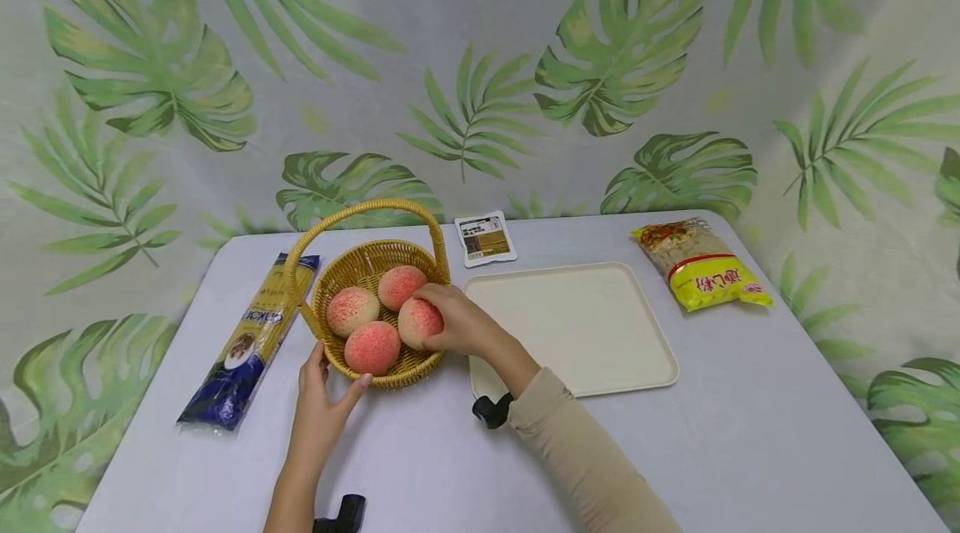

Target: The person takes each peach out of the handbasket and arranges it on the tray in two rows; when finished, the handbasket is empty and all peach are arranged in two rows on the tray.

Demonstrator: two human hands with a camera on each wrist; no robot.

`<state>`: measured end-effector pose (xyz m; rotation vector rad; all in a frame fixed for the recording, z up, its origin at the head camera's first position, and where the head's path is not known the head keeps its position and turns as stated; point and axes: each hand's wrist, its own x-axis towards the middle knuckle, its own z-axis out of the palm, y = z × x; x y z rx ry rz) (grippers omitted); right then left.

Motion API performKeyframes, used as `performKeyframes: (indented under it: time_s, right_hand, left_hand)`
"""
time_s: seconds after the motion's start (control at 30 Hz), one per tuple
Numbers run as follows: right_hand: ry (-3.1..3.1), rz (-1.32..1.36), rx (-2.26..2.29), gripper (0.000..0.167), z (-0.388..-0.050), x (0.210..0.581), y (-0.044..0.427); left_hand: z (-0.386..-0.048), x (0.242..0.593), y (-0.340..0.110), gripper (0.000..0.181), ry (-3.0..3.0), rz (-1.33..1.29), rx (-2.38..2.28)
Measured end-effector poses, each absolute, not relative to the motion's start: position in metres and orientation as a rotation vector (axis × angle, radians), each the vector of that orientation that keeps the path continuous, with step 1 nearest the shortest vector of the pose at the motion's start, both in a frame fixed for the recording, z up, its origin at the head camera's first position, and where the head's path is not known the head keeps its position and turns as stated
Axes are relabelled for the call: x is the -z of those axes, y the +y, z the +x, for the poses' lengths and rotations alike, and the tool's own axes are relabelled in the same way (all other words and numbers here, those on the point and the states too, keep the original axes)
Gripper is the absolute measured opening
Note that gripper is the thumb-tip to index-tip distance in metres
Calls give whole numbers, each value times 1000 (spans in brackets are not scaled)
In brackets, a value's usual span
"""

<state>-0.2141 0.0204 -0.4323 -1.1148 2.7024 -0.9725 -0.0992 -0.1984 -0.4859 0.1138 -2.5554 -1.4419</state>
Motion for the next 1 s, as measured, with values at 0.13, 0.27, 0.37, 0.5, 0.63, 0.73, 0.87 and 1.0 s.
performKeyframes:
  time_s: [0.13,0.27,0.37,0.5,0.63,0.73,0.87,1.0]
  right_hand:
    - [2724,-1138,1064,62,-213,426,26]
    - [2736,-1147,1183,61,-211,418,34]
    - [2743,-1136,1290,62,-209,411,44]
    - [2772,-1116,1419,65,-207,405,63]
    - [2830,-1033,1473,67,-211,410,87]
    - [2874,-935,1489,68,-217,421,106]
    - [2916,-788,1496,66,-226,440,126]
    - [2920,-659,1472,65,-237,461,138]
  left_hand:
    - [-99,486,-198,90,-2546,116,1452]
    - [-99,485,-198,90,-2539,130,1471]
    - [-99,485,-198,90,-2531,138,1483]
    - [-100,486,-198,90,-2523,133,1490]
    - [-100,486,-197,90,-2517,126,1495]
    - [-100,485,-197,90,-2516,122,1495]
    - [-99,484,-197,90,-2516,115,1496]
    - [-99,483,-197,91,-2518,115,1502]
